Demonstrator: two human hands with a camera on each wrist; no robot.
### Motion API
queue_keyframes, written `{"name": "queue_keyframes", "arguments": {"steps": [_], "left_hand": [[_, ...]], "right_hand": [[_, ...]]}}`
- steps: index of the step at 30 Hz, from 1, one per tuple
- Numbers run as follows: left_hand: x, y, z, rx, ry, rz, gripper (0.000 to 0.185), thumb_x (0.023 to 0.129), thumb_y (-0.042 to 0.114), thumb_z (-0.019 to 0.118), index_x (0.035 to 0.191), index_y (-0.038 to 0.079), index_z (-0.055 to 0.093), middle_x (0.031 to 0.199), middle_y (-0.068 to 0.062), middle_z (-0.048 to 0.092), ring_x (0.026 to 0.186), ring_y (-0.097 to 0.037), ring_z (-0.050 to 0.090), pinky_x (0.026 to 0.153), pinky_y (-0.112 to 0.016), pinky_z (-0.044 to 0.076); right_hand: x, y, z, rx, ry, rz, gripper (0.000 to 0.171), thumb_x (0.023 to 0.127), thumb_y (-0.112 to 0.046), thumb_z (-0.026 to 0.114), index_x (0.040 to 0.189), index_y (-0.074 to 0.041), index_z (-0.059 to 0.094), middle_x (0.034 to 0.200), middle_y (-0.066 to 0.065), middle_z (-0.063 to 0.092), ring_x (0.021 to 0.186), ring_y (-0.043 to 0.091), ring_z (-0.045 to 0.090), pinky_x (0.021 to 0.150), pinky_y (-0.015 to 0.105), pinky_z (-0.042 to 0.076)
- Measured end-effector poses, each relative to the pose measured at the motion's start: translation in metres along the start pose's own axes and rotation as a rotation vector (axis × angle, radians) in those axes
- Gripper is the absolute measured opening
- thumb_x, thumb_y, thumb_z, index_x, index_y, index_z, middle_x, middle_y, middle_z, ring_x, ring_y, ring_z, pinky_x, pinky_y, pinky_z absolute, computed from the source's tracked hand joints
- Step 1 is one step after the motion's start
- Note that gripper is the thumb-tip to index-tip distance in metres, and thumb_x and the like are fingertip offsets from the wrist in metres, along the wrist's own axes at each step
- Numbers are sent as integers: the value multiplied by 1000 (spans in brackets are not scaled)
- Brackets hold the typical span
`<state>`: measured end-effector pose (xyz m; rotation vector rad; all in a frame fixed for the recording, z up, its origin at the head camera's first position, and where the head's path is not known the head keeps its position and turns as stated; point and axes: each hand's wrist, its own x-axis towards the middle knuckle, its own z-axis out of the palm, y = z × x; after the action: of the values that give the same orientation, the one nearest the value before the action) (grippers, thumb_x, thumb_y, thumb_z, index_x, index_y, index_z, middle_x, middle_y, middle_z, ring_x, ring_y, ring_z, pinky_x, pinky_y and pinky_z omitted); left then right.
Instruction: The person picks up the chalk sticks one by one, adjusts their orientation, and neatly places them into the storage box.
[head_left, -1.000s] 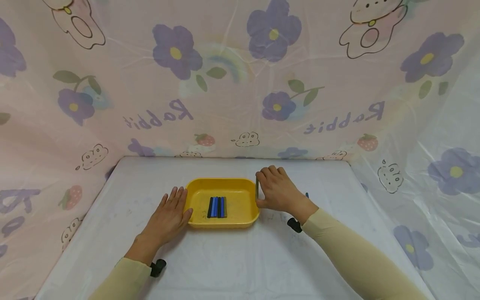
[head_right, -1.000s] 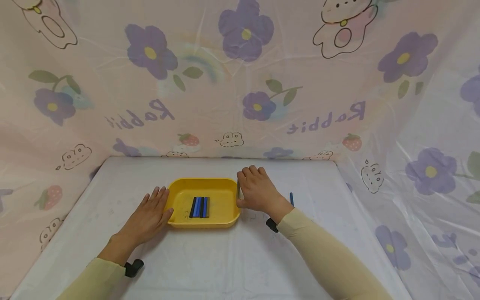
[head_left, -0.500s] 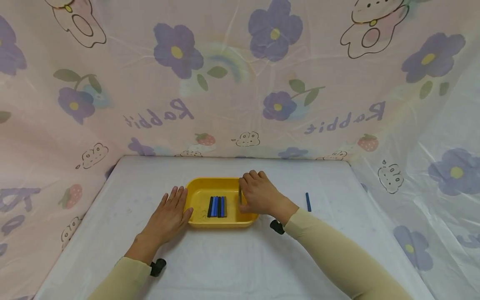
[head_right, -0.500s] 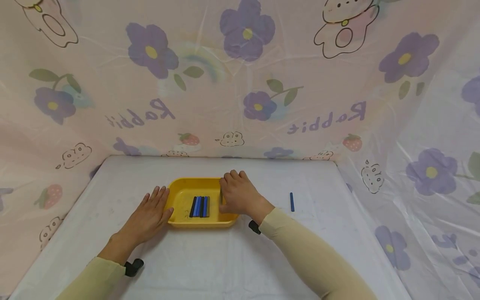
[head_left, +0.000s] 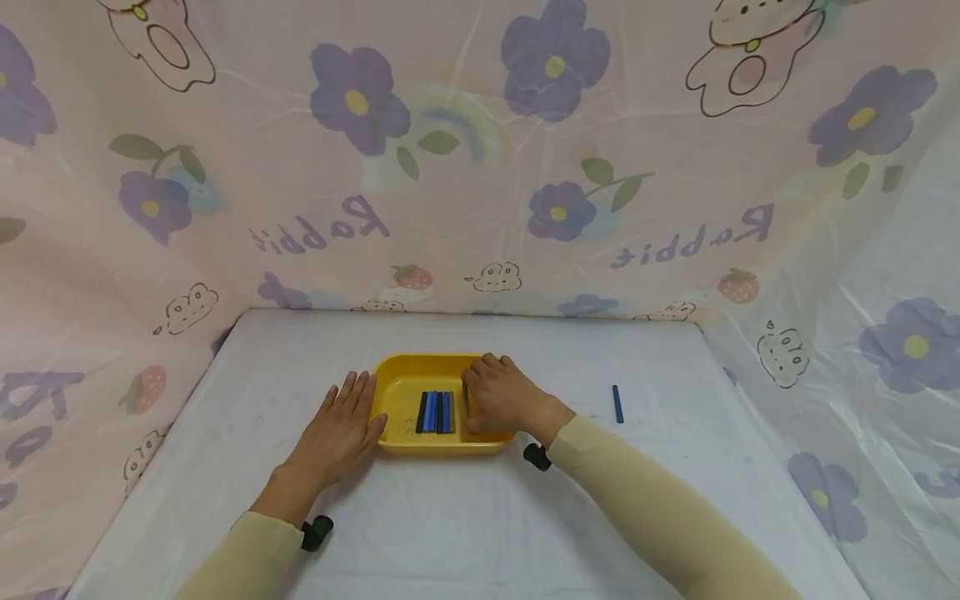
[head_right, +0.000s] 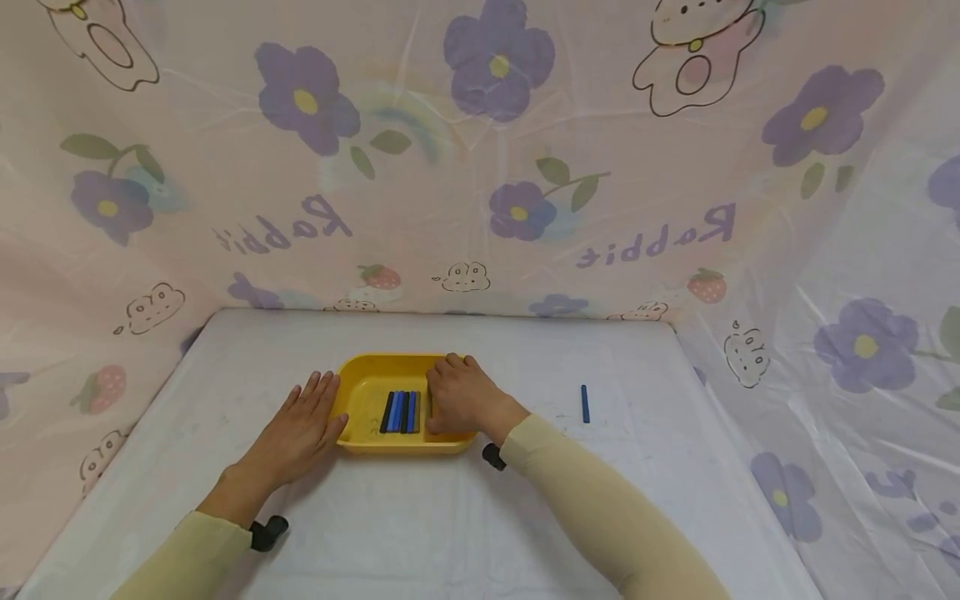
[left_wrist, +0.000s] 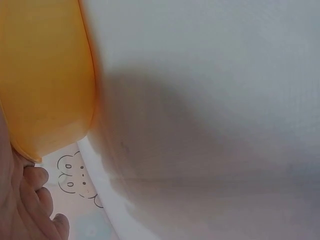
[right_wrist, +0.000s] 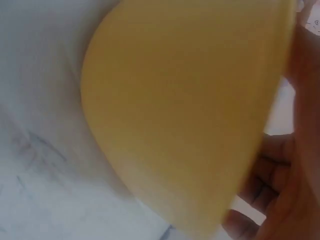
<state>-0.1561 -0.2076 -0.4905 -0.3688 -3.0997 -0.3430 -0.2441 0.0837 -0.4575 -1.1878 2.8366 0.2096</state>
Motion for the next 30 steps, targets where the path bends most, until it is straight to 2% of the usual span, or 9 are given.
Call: {"name": "queue_keyframes", "arguments": {"steps": [9, 18, 26, 30], "left_hand": [[0, 0, -1, 5, -2, 1, 74, 113, 41, 42, 166, -5, 18, 174, -22, 21, 162, -41, 16, 132, -60, 14], [0, -1, 0, -1, 5, 0, 74, 113, 41, 42, 166, -5, 18, 174, -22, 21, 163, -41, 16, 132, -60, 14], [0, -3, 2, -8, 6, 6, 73, 114, 41, 42, 166, -4, 17, 174, -22, 20, 163, -41, 16, 132, -60, 14], [1, -4, 4, -7, 12, 12, 73, 114, 40, 42, 166, -4, 18, 174, -23, 21, 162, -41, 17, 132, -60, 15]], "right_hand": [[10, -6, 13, -4, -38, 21, 78, 92, -70, 68, 140, -9, 60, 137, 7, 63, 128, 26, 52, 115, 47, 45], [12, -11, 18, -30, -65, 21, 78, 91, -72, 66, 138, -9, 61, 133, 6, 63, 120, 24, 52, 105, 42, 46], [14, -12, 25, -61, -54, 14, 77, 91, -71, 66, 136, -9, 63, 131, 5, 64, 115, 23, 52, 97, 38, 47], [15, -13, 27, -54, -63, 17, 77, 91, -70, 66, 137, -9, 63, 131, 5, 64, 115, 23, 51, 97, 38, 46]]}}
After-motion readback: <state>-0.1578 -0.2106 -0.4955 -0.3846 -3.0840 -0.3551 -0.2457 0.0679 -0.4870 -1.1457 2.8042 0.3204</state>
